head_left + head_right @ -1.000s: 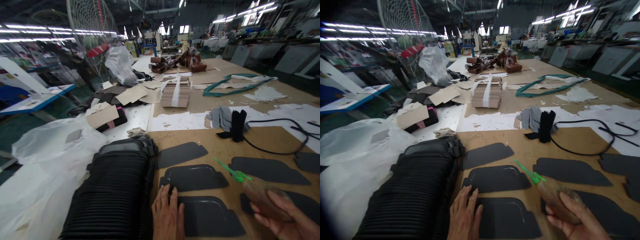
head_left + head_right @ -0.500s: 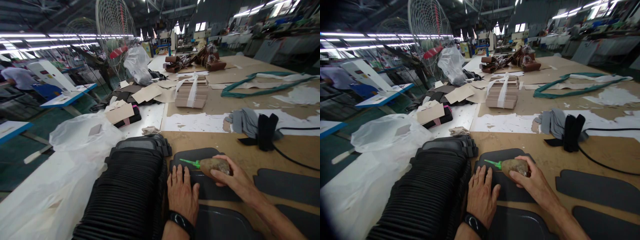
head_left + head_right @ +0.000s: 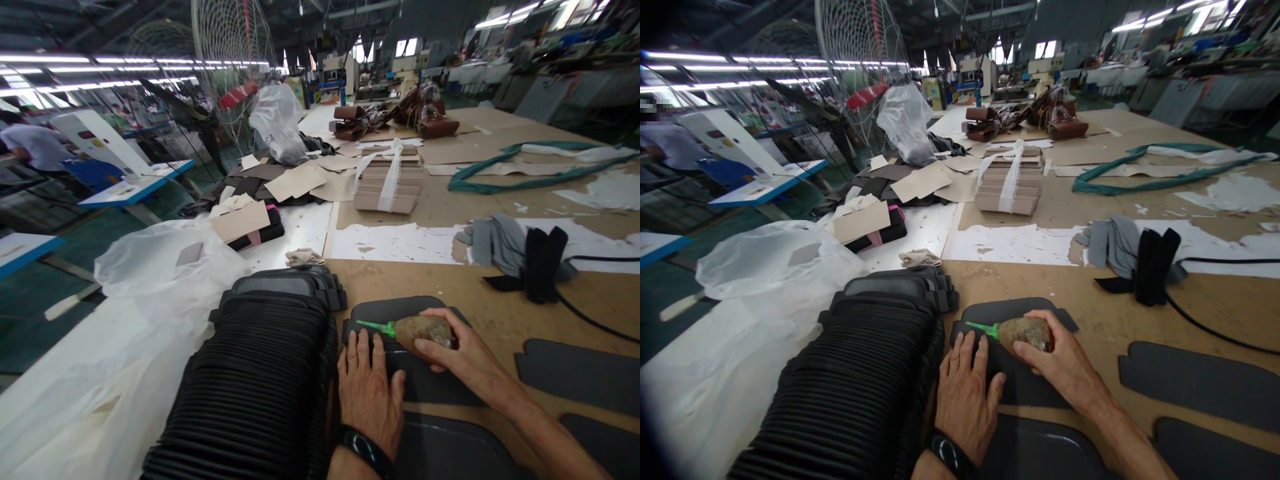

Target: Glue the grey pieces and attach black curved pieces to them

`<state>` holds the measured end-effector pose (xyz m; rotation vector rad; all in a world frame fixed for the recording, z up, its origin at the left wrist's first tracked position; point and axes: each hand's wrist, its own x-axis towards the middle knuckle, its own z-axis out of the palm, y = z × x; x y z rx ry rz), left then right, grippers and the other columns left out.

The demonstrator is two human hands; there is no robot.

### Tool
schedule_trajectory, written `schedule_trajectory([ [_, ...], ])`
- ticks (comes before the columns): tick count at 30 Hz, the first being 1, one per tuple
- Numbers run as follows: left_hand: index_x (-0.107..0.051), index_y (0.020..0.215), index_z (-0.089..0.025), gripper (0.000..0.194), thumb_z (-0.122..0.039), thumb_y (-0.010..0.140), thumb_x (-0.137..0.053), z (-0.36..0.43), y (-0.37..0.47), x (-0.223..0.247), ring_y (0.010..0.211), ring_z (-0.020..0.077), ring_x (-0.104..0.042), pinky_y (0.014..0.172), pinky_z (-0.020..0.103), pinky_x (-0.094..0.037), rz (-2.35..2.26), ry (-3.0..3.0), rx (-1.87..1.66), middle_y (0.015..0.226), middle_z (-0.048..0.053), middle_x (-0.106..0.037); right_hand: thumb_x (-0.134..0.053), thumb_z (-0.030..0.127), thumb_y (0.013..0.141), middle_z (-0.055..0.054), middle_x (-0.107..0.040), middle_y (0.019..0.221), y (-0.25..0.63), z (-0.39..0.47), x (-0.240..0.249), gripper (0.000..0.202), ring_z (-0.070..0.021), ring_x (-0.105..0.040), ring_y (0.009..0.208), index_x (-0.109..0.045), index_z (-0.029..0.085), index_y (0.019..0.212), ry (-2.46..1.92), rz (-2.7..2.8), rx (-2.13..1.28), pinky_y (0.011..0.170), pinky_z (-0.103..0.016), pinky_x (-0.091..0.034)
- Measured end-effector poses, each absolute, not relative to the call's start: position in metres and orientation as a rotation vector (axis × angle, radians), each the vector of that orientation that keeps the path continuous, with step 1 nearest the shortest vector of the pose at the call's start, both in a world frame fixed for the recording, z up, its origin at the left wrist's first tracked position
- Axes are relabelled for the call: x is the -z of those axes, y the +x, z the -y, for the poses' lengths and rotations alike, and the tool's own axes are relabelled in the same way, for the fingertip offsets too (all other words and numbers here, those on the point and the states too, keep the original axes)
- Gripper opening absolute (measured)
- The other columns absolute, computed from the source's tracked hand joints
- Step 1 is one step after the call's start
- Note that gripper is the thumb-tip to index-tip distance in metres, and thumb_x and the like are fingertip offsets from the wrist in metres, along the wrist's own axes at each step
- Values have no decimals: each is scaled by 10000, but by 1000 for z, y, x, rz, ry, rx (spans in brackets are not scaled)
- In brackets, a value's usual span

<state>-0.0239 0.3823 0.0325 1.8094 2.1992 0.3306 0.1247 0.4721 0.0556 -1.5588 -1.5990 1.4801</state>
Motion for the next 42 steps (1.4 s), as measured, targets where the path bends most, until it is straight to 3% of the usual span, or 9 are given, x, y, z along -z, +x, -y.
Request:
schedule_trajectory([
  [25,-445,1284,-255,484,-466,861,-343,-384,-26,-29,1288,243,-320,1017,429,-332,-2262,1890,-368,1374,47,-429,-624,433,668,5,-552,836,149,-483,-63,455,-174,-579,689,-482,233,1051,-1679,1519,-1206,502,-297,-575],
  [35,-454,1276,-272,474,-462,850,-364,-387,-27,-28,1281,234,-334,1013,422,-332,-2275,1895,-365,1365,30,-441,-654,444,605,5,-564,815,173,-488,-62,494,-176,-578,668,-501,231,1025,-1736,1368,-1170,481,-295,-557],
  [42,-479,1259,-257,456,-416,843,-381,-387,-27,-27,1272,233,-350,1004,414,-343,-2296,1924,-341,1355,38,-453,-648,446,652,10,-557,827,197,-487,-66,474,-180,-572,706,-481,239,1044,-1748,1366,-1167,535,-308,-566],
])
